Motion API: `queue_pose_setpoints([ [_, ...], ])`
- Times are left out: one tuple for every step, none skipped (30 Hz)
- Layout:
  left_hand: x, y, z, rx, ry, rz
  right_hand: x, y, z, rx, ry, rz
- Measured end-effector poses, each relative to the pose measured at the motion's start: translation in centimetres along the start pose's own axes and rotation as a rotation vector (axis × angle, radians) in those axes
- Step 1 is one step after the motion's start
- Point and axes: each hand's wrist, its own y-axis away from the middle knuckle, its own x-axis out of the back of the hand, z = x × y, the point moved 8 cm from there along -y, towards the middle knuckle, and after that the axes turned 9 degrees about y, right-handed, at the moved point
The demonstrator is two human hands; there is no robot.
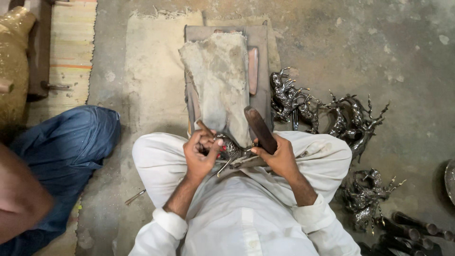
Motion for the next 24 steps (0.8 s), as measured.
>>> queue_pose_setpoints([
  [0.0,-0.4,-0.3,0.026,0.026,-0.003,-0.1,-0.2,0.5,-0.021,-0.023,0.019],
  [0.0,-0.7,-0.5,0.055,0.054,-0.007,-0.2,-0.3,0.7,-0.002,-0.027,0.012],
  [-0.1,-1.1,-0.5,0.069,0.096,-0.015,-0.3,-0.6,0.9,0.018,-0.032,0.006],
  [-0.2,-1.5,-0.4,0.081,0.138,-0.025,-0.3,-0.9,1.1,0.041,-0.039,0.002],
  [-0.3,-2.0,-0.2,0.093,0.180,-0.036,-0.4,-1.0,1.4,0.036,-0.061,-0.004],
  [0.1,-2.4,-0.1,0.125,0.197,-0.011,-0.5,-1.1,1.6,0.031,-0.082,-0.010],
  [0.5,-2.9,0.1,0.157,0.215,0.016,-0.5,-1.1,1.9,0.026,-0.102,-0.017],
  [1.0,-3.2,0.3,0.190,0.234,0.044,-0.5,-1.1,2.0,0.027,-0.120,-0.015],
  [1.5,-3.5,0.5,0.225,0.218,0.059,-0.4,-1.0,2.1,0.026,-0.137,-0.013],
  [2.2,-3.8,0.8,0.263,0.202,0.072,-0.3,-0.9,2.1,0.023,-0.153,-0.009],
  [2.8,-3.9,1.0,0.300,0.186,0.084,0.0,-0.8,2.5,-0.026,-0.173,0.006],
  [3.3,-4.0,1.5,0.303,0.163,0.077,0.3,-0.6,2.8,-0.074,-0.192,0.019],
  [3.8,-4.0,1.9,0.306,0.138,0.071,0.6,-0.4,3.2,-0.123,-0.213,0.030],
  [4.3,-4.0,2.3,0.309,0.113,0.063,0.9,-0.3,2.9,-0.100,-0.202,0.024],
  [4.4,-4.0,2.5,0.311,0.098,0.035,1.3,-0.1,2.6,-0.077,-0.192,0.021],
  [4.5,-3.9,2.7,0.313,0.083,0.007,1.5,0.0,2.3,-0.054,-0.181,0.018],
  [4.5,-3.7,2.6,0.316,0.069,-0.022,1.6,0.1,2.2,-0.057,-0.188,0.008],
  [4.4,-3.5,2.5,0.318,0.080,-0.037,1.6,0.1,2.1,-0.061,-0.194,0.000],
  [4.1,-3.2,2.2,0.319,0.092,-0.051,1.5,0.2,2.0,-0.064,-0.199,-0.010],
  [3.8,-2.9,1.8,0.319,0.104,-0.063,1.3,0.2,1.9,-0.063,-0.191,-0.011],
  [3.6,-2.6,1.6,0.287,0.128,-0.029,1.1,0.2,1.9,-0.061,-0.182,-0.014],
  [3.2,-2.2,1.3,0.254,0.152,0.004,0.8,0.2,1.9,-0.059,-0.174,-0.017],
  [2.8,-1.7,1.0,0.222,0.174,0.038,0.5,0.2,1.6,-0.019,-0.145,-0.015],
  [2.4,-1.1,0.8,0.164,0.183,0.090,0.3,0.3,1.3,0.022,-0.117,-0.016],
])
